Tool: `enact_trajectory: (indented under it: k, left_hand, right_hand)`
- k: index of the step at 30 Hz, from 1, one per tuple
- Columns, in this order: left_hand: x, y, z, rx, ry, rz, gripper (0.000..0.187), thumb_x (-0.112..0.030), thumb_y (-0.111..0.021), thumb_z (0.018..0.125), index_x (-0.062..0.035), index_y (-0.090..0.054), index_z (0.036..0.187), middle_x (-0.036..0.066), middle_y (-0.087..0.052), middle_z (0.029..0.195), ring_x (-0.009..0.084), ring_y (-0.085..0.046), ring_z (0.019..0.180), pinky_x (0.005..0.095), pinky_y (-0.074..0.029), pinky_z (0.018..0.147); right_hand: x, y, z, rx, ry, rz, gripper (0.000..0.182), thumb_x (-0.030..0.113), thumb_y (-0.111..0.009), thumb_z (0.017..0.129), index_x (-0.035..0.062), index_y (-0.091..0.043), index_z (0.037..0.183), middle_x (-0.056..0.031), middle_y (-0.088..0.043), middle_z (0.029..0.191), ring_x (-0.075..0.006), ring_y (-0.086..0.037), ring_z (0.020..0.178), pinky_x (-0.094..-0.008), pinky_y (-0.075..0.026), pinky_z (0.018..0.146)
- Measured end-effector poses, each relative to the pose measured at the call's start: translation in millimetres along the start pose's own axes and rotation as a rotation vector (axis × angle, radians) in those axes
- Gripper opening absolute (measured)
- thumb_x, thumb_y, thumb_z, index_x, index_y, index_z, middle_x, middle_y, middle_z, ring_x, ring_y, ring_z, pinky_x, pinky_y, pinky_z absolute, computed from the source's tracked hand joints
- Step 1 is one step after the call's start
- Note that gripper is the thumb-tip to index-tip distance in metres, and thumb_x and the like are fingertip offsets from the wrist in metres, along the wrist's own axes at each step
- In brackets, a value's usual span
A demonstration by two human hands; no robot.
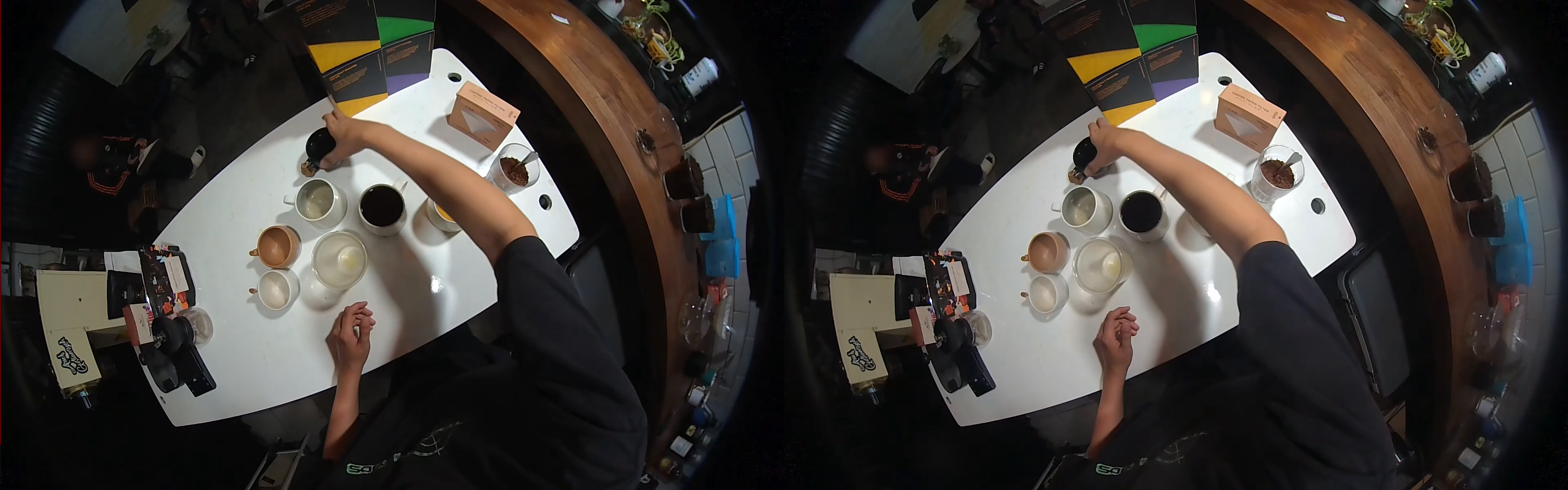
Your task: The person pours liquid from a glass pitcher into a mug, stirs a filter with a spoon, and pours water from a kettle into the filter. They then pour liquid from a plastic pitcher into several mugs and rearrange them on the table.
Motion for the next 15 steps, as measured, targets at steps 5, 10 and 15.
enact_trajectory:
  k: [5,10,15]
  left_hand:
    - [-1,0,-1,-0.005,0.005,0.018,0.022,-0.019,-0.059,0.098,0.0002,-0.063,0.108,0.008,-0.067,0.087,0.0153,-0.068,0.070,0.0266,-0.054,0.064]
    - [-4,0,1,0.005,0.008,-0.013,0.024,-0.021,-0.058,0.099,-0.0004,-0.063,0.111,0.008,-0.067,0.087,0.0159,-0.069,0.071,0.0272,-0.054,0.065]
    - [0,-1,-1,0.023,-0.047,0.052,0.028,-0.024,-0.055,0.101,0.0000,-0.062,0.112,0.009,-0.067,0.087,0.0169,-0.069,0.071,0.0274,-0.055,0.066]
  right_hand:
    - [32,58,-66,-0.015,0.125,0.069,0.093,0.039,-0.085,0.073,-0.0037,-0.037,0.140,-0.0242,-0.044,0.137,-0.0403,-0.051,0.125,-0.0420,-0.046,0.104]
    - [61,37,-140,0.179,0.218,-0.077,0.092,0.042,-0.087,0.068,0.0022,-0.043,0.138,-0.0198,-0.051,0.130,-0.0376,-0.057,0.117,-0.0437,-0.045,0.103]
    - [56,7,-161,0.267,0.229,-0.194,0.105,0.054,-0.088,0.061,0.0004,-0.042,0.139,-0.0182,-0.054,0.127,-0.0356,-0.057,0.116,-0.0483,-0.040,0.104]
Point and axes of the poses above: each hand's wrist, its own z-axis towards the middle knuckle, its own y-axis out of the back of the hand, x = y × z, the point moved 6 cm from there along z, towards the middle knuckle
